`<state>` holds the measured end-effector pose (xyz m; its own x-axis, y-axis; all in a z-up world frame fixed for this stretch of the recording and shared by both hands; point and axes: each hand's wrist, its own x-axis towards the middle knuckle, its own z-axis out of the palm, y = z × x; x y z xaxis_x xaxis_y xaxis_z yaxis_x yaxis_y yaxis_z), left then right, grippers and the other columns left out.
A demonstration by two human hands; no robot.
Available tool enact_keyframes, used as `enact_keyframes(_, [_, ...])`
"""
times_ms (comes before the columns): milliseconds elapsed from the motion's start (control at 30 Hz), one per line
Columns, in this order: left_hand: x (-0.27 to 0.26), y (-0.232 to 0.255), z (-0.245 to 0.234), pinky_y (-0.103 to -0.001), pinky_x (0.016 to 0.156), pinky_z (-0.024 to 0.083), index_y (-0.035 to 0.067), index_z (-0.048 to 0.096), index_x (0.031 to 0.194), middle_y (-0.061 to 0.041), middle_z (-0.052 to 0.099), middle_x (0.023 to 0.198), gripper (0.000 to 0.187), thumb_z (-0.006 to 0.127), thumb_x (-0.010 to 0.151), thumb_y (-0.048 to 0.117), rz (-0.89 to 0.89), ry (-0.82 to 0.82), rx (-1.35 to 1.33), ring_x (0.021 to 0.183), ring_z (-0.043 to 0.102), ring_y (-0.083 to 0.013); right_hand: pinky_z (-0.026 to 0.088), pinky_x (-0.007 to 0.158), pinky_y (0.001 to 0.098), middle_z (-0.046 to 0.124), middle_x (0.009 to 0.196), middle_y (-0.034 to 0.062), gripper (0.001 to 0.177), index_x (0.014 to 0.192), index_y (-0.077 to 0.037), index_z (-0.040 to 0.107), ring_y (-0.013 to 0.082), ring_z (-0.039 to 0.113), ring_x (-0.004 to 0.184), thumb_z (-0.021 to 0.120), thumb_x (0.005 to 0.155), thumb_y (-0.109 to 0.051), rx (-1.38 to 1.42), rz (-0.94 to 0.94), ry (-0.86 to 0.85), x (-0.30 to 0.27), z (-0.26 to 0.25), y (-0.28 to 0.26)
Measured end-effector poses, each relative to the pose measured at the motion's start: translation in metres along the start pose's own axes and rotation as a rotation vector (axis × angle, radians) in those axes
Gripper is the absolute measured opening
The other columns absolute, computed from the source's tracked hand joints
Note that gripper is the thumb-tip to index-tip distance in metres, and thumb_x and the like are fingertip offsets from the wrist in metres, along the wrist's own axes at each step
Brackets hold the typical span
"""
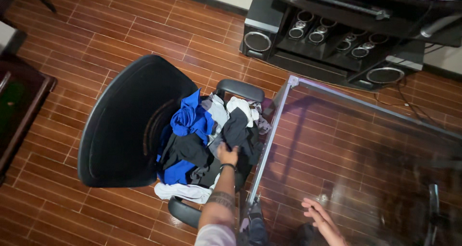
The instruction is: The person folds a series of t-shirts and polo shirts one by one and places them onto an existing stack of folded laundry.
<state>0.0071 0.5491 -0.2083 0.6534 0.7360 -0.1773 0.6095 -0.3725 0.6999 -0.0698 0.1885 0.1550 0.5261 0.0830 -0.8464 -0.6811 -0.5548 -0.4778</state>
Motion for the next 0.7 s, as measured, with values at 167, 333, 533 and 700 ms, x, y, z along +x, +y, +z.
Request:
enact_keyframes(167, [-0.012,-0.012,-0.054,-0.041,0.12,0.035,0.003,0.064,0.137,-0.025,0.055,0.143,0.062,0.079,0.085,0.034,-0.187,0.346,-0.253,0.137,0.051,-0.0374,0.045,0.107,0.0409,0.066,0.151,-0.0035,0.054,0.149,-0.029,0.057,0.0211,0.068,0.129,0.044,0.098,-0.042,0.025,-0.02,0.017,-0.003,0.003,-0.014])
enact_keyframes(333, [-0.024,-0.01,-0.129,-0.043,0.125,0.026,0.006,0.06,0.144,-0.029,0.043,0.155,0.06,0.068,0.094,0.038,-0.357,0.424,-0.405,0.148,0.038,-0.0373,0.046,0.105,0.0394,0.067,0.149,-0.0044,0.053,0.147,-0.027,0.058,0.0188,0.069,0.125,0.047,0.097,-0.04,0.046,-0.066,0.022,-0.006,0.011,-0.026])
enact_keyframes(533, [-0.051,0.052,-0.218,-0.039,0.125,0.025,0.008,0.058,0.145,-0.019,0.043,0.159,0.047,0.057,0.101,0.026,-0.188,0.464,-0.572,0.153,0.034,-0.0303,0.046,0.103,0.0375,0.067,0.148,-0.0039,0.054,0.147,-0.026,0.058,0.0174,0.069,0.124,0.045,0.097,-0.042,0.033,-0.122,-0.023,-0.021,0.015,-0.043])
enact_keyframes(700, [-0.086,0.113,-0.254,-0.039,0.125,0.026,0.011,0.062,0.142,-0.014,0.05,0.156,0.041,0.051,0.105,0.026,0.148,0.295,-0.623,0.151,0.04,-0.0266,0.047,0.108,0.0385,0.063,0.152,-0.0042,0.058,0.152,-0.027,0.052,0.0192,0.065,0.132,0.042,0.098,-0.045,0.003,-0.138,-0.082,-0.032,0.017,-0.054])
